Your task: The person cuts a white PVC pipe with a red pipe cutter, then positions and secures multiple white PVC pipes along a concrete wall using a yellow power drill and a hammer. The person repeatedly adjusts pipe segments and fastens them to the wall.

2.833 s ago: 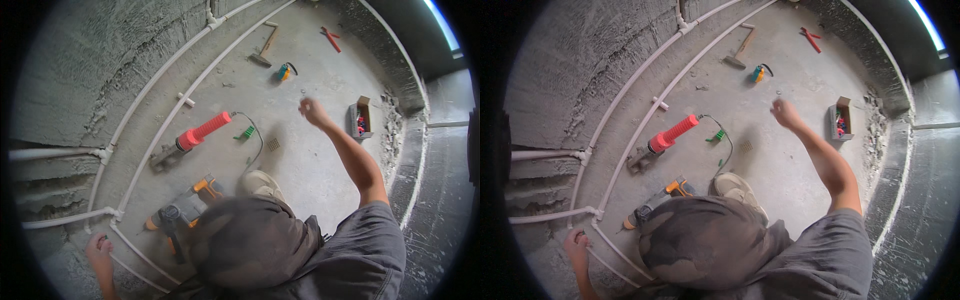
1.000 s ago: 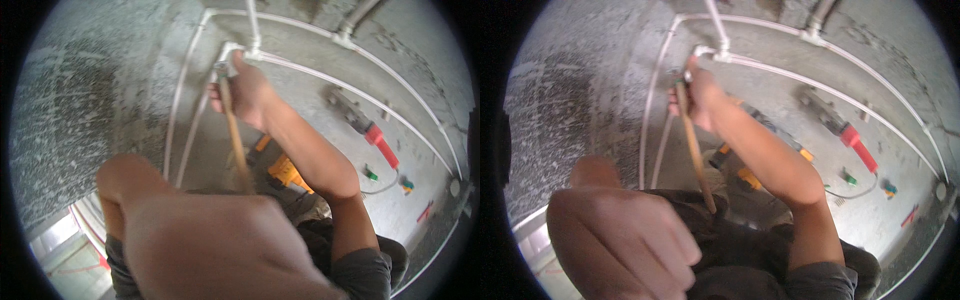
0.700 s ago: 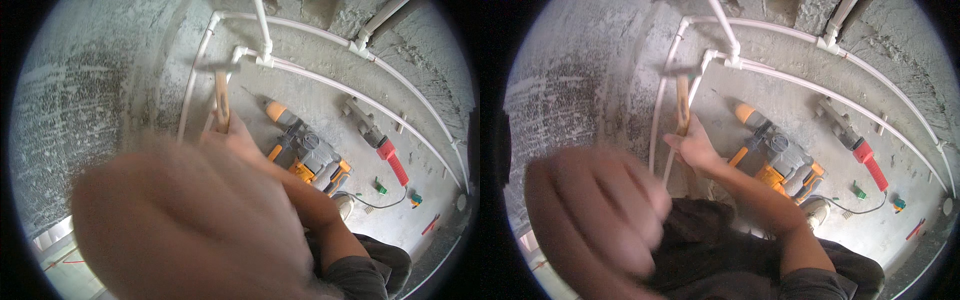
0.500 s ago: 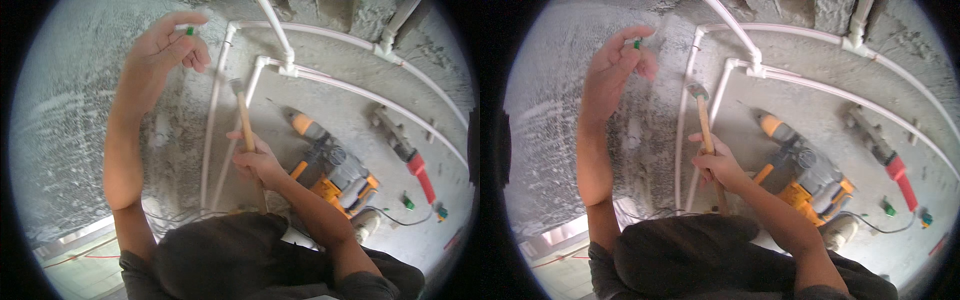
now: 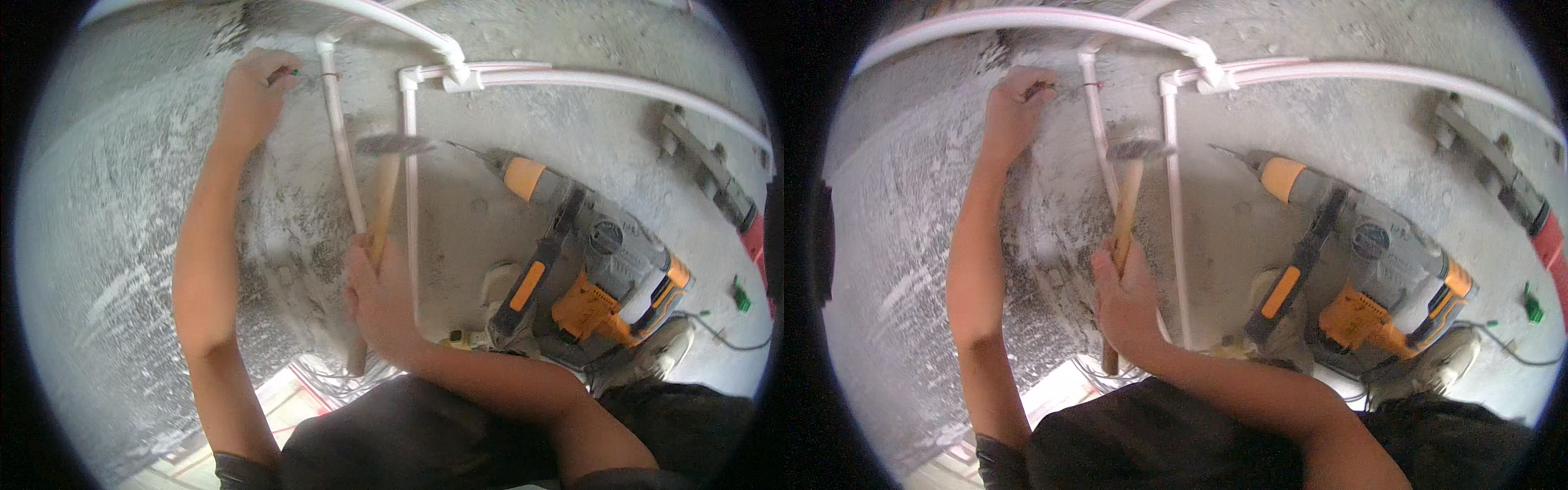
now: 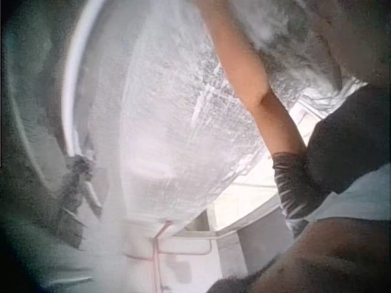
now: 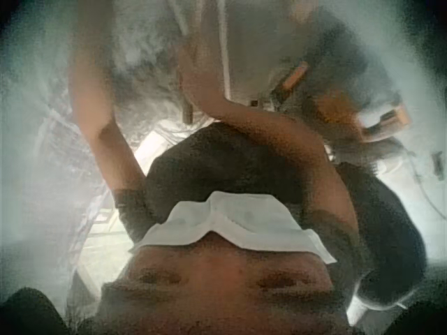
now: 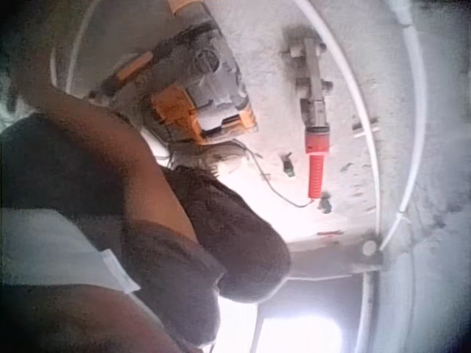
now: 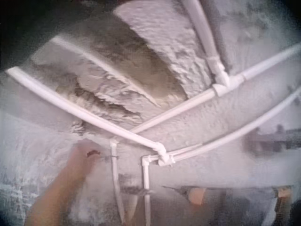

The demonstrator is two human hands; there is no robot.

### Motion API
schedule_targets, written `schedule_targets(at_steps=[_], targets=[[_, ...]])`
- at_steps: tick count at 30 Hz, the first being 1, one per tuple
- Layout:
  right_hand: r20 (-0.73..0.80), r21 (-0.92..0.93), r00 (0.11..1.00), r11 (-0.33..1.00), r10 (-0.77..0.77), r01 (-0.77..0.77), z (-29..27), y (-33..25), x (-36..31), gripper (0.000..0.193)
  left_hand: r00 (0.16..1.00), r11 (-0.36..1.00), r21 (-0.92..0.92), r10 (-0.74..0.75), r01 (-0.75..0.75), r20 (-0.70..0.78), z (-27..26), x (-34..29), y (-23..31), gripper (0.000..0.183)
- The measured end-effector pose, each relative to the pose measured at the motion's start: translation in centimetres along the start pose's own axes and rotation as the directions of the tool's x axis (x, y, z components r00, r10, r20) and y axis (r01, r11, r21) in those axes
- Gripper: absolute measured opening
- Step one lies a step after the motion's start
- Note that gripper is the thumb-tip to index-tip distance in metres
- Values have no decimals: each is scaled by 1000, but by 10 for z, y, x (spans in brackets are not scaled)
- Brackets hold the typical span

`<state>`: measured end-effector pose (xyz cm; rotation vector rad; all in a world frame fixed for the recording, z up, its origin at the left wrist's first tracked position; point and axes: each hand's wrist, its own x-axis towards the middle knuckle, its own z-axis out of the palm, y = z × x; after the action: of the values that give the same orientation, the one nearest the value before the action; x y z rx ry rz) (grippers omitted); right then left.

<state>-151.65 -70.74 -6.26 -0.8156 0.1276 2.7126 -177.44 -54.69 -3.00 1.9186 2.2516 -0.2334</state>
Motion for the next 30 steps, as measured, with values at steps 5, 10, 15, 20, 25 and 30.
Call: schedule_targets(at_steps=[5, 10, 15, 20, 25, 30], targets=[[-48, -38, 999, 999, 14, -16, -5, 32, 31, 30, 987, 982, 127, 130, -142, 100, 7, 20, -22, 21], [-161, -100, 977, 987, -143, 128, -3, 44, 45, 30, 919, 882, 276, 328, -381, 219, 15, 17, -12, 23], [-150, -107, 965, 974, -214, 199, 1, 27, 60, 34, 937, 897, 328, 210, -298, 279, 21, 10, -10, 23], [-139, 17, 971, 980, -193, 197, 12, 19, 64, 36, 942, 986, -15, 163, -166, 295, 14, 24, -21, 18], [-144, -48, 968, 978, -206, 201, 19, 23, 81, 34, 928, 944, 15, 321, -330, 190, 19, 26, -27, 16], [-127, -114, 930, 936, -346, 332, 15, 30, 105, 33, 942, 956, 137, 221, -260, 251, 23, 31, -20, 16]])
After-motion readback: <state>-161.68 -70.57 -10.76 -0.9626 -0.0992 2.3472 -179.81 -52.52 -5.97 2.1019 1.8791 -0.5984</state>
